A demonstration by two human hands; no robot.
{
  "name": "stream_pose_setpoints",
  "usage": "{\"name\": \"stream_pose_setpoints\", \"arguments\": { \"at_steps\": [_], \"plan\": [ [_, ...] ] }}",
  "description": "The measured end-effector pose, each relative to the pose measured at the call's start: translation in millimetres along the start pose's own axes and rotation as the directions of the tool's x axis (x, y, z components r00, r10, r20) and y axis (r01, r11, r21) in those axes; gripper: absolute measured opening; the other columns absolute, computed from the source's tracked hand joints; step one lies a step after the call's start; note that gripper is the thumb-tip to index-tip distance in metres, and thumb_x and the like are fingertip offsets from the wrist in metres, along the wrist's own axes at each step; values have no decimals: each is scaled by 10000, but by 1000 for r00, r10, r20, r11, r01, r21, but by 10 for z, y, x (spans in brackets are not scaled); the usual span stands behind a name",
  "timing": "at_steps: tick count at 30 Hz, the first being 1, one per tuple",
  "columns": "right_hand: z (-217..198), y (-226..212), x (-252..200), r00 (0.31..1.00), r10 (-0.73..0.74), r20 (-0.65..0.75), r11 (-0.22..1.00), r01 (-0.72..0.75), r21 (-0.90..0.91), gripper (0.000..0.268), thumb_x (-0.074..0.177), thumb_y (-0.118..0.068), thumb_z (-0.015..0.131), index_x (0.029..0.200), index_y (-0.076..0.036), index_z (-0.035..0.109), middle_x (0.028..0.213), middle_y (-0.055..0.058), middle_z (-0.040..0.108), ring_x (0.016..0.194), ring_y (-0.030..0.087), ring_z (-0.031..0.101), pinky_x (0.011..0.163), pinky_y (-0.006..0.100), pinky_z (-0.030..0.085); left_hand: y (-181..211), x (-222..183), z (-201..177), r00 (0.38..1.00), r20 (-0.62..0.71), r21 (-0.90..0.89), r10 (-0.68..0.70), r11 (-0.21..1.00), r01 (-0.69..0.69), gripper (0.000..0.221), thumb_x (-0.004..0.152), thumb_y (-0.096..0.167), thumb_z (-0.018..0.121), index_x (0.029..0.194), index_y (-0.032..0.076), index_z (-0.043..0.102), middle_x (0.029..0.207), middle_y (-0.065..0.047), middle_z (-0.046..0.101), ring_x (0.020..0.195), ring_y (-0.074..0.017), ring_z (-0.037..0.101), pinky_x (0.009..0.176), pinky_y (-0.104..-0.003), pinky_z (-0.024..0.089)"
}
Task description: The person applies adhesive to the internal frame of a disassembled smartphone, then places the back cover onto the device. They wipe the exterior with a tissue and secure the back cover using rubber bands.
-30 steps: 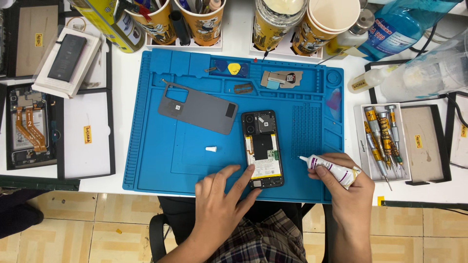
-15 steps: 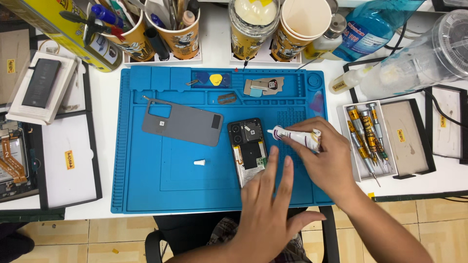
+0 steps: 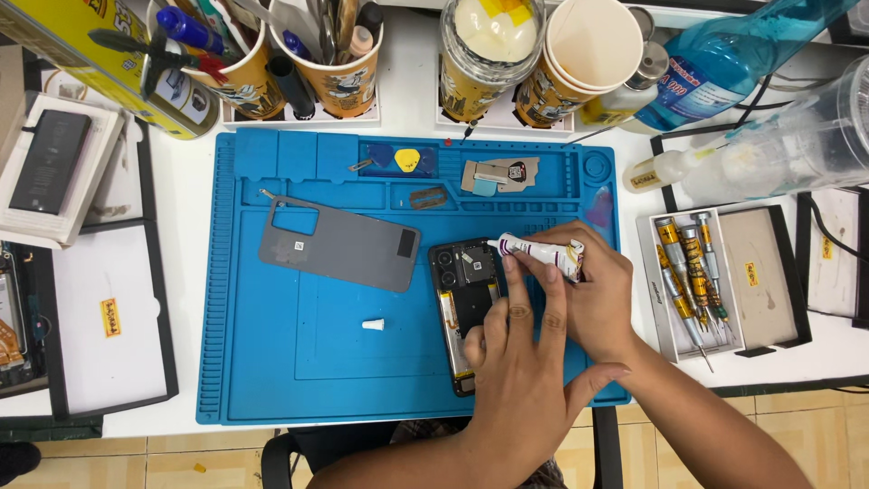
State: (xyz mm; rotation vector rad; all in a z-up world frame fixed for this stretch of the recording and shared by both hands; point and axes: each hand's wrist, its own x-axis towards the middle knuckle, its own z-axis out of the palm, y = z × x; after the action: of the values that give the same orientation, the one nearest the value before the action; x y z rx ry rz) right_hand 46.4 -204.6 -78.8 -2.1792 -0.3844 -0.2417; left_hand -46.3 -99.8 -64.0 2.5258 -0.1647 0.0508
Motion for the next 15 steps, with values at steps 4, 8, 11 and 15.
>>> {"name": "stream_pose_setpoints", "arguments": {
  "at_steps": [4, 8, 11, 15],
  "plan": [
    [-2, -52, 52, 1000, 12, 28, 1000, -12, -2, 137, 909, -103, 811, 1011, -51, 734, 996, 82, 732, 941, 201, 702, 843, 302, 580, -17, 13, 16, 1000, -22, 56, -3, 998, 4, 1038, 942, 812, 441, 1674, 120, 190, 1686, -288, 282, 1325, -401, 511, 926, -492, 397],
    [18, -55, 90, 998, 5, 68, 1000, -6, 17, 129, 919, -102, 792, 1024, -49, 739, 1008, 94, 734, 937, 201, 707, 834, 295, 580, -21, 38, -10, 999, -44, 79, -17, 997, 21, 1024, 946, 811, 409, 1664, 105, 224, 1677, -274, 311, 1312, -367, 522, 937, -474, 402],
    [29, -70, 108, 997, -7, 77, 1000, 5, 27, 127, 928, -104, 780, 1032, -47, 736, 1016, 99, 740, 938, 204, 712, 832, 297, 581, -21, 42, -1, 997, -76, 103, -19, 994, 27, 1024, 939, 819, 399, 1652, 95, 271, 1663, -269, 344, 1299, -349, 538, 934, -460, 404],
    [31, -64, 123, 996, 2, 92, 1000, -4, 21, 128, 931, -122, 774, 1032, -51, 738, 1021, 98, 744, 945, 207, 717, 837, 299, 584, -21, 56, -17, 995, -100, 121, -15, 992, 27, 1037, 930, 826, 412, 1640, 78, 294, 1656, -263, 358, 1284, -338, 541, 938, -448, 398]
  ]
}}
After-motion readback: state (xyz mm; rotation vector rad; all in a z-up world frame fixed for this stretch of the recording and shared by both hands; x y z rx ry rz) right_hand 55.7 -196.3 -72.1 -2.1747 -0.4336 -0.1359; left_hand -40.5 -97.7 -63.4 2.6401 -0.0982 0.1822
